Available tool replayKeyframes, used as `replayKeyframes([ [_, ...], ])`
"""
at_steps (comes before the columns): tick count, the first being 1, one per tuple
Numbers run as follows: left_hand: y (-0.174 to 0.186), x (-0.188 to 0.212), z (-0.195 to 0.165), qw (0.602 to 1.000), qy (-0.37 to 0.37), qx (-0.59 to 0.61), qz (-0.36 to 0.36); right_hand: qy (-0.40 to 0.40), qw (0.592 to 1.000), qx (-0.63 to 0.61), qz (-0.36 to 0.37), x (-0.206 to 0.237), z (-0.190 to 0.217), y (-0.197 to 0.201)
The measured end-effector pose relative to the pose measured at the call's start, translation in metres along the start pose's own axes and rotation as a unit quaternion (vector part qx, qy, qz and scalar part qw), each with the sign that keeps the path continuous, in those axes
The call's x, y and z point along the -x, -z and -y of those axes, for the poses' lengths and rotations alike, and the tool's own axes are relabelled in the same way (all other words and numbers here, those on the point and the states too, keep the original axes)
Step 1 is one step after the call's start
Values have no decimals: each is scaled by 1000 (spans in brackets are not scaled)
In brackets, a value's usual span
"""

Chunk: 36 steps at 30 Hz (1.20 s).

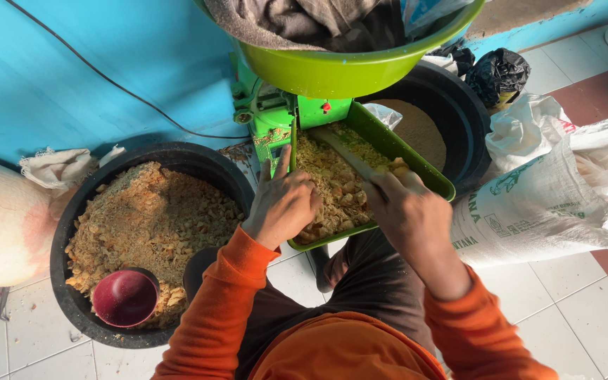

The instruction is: The person sits on the floor in front of a green electric grinding machine and uses a wooden paddle to push pieces of fried food from a green tray into the machine. Ground material falls into a large black basin, and the person occasionally scoops material with a red bowl and pours it back into the tray to be ground again.

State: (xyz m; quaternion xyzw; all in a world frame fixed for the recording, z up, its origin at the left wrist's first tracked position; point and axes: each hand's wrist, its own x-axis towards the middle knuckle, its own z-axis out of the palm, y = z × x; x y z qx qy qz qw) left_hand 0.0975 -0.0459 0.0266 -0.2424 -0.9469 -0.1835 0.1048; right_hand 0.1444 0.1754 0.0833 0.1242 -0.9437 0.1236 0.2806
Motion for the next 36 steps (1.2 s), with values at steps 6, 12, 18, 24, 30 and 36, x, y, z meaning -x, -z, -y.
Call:
replayKeyframes([
  [6,-3,2,3,1000,-2,-4,7,-6,1000,7,-14,-4,-16,-3],
  [12,-7,1,2,1000,0,-10,5,-5,999,-36,16,14,-38,75],
  [18,-6,1,6,999,-20,-32,19,-116,989,-93,26,21,-57,119],
  [24,-19,-45,28,987,-88,-134,-9,-141,984,-101,47,16,-68,113],
  [30,-23,-88,24,943,-22,-212,254,8,997,32,69,13,-51,99],
  [36,-4,-63,13,961,-25,-126,247,-47,992,23,119,34,-60,133],
])
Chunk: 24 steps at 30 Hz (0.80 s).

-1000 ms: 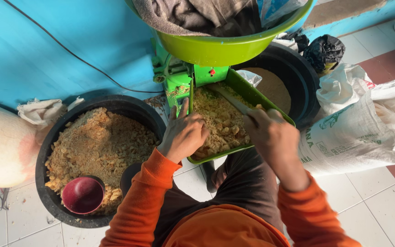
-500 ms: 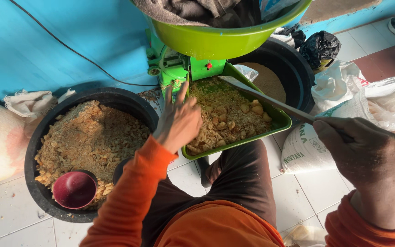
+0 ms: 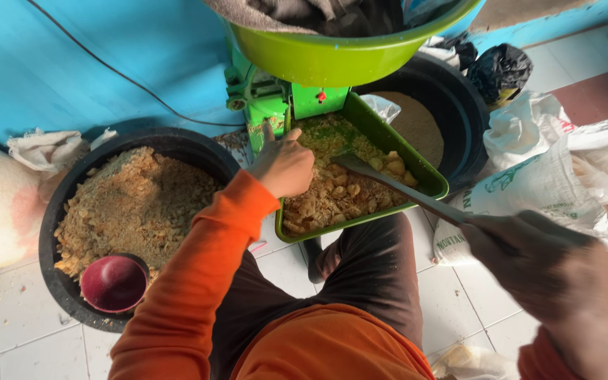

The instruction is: The person sits on the floor in front of a green electric grinding machine and uses a wooden paddle to push pieces of fried food from a green tray into the machine. Ground material falls into a large black basin, and the person occasionally scoops material with a red bowl and pours it back into the tray to be ground again.

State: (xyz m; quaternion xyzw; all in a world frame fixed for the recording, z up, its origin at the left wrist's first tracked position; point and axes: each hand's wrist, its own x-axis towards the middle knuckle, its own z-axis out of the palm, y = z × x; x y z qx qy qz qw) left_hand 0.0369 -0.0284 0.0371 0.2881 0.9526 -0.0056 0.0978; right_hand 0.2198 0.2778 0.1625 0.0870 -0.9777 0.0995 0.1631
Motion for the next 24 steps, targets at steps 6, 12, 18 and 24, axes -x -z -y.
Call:
replayKeyframes([
  [6,-9,8,13,979,-14,138,-147,-67,994,-77,-32,-4,5,9],
  [12,-29,-33,15,965,-26,-28,-261,152,985,-23,-80,-30,6,-14],
  [18,-32,-55,6,983,-28,-93,-154,238,964,78,-90,-32,4,-15],
  [24,-23,-38,0,980,-118,101,-121,260,957,113,-54,-8,-11,-2],
])
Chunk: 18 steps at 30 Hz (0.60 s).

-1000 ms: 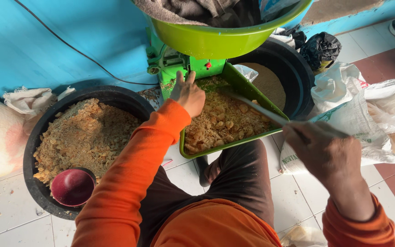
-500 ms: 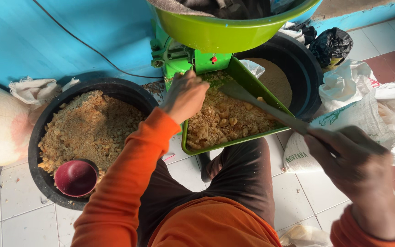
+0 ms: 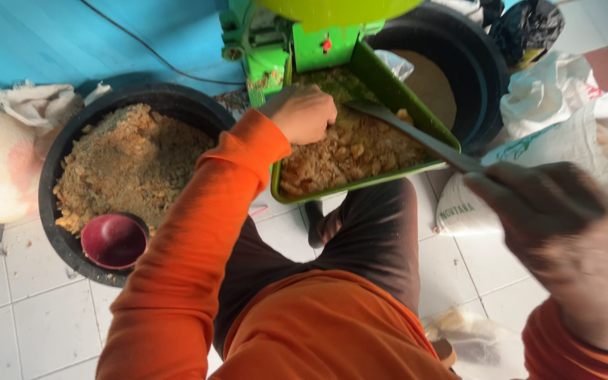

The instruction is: The person sits on the floor in front of a green electric grinding machine and uses a wooden paddle to push pieces of fried food from a green tray into the machine. Ground material falls into a large black basin, and the person occasionally scoops material with a red bowl and pours it back into the tray to be ground again.

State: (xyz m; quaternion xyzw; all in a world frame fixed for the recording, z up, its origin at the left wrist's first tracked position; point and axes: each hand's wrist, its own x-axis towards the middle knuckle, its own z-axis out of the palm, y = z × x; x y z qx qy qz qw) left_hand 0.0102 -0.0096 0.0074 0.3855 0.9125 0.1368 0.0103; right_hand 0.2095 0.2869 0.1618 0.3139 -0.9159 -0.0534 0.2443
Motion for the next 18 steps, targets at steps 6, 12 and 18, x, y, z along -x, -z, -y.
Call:
replayKeyframes([
  [6,10,26,-10,991,12,28,-127,-52,991,-105,-71,32,-10,5],
  [12,1,42,-21,976,137,92,-141,-116,977,-151,-99,43,16,-2],
  [18,-14,49,-29,988,102,35,-113,-172,946,-237,-139,50,21,0],
])
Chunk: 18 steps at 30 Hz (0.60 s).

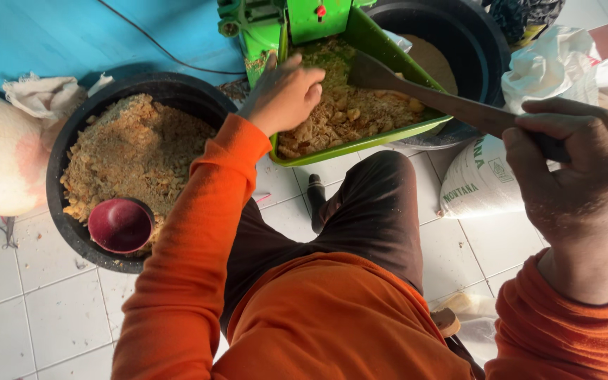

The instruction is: The person sits on the floor in front of a green electric grinding machine and uses a wooden paddle to push pieces of fried food from a green tray into the machine. Ground material falls into a large black basin, and the person occasionally scoops material with a red bowl and pours it back into the tray to be ground again.

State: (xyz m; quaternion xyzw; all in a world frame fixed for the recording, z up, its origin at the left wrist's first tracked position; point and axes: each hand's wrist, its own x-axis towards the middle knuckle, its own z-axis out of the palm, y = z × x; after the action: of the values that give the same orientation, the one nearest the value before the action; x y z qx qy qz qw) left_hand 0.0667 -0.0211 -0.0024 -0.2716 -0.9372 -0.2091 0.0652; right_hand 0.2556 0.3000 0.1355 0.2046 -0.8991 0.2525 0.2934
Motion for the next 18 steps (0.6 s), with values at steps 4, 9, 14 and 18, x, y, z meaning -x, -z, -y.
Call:
replayKeyframes([
  [4,0,4,-7,1000,-9,-9,0,-80,988,-130,-13,-1,-5,-2],
  [9,11,10,-16,994,10,-71,78,-51,990,-128,-21,0,-2,2],
  [14,23,14,-25,996,34,-41,70,-63,987,-142,-24,1,15,31],
  [18,24,17,-26,998,28,-29,54,-59,994,-90,-4,-9,19,25],
])
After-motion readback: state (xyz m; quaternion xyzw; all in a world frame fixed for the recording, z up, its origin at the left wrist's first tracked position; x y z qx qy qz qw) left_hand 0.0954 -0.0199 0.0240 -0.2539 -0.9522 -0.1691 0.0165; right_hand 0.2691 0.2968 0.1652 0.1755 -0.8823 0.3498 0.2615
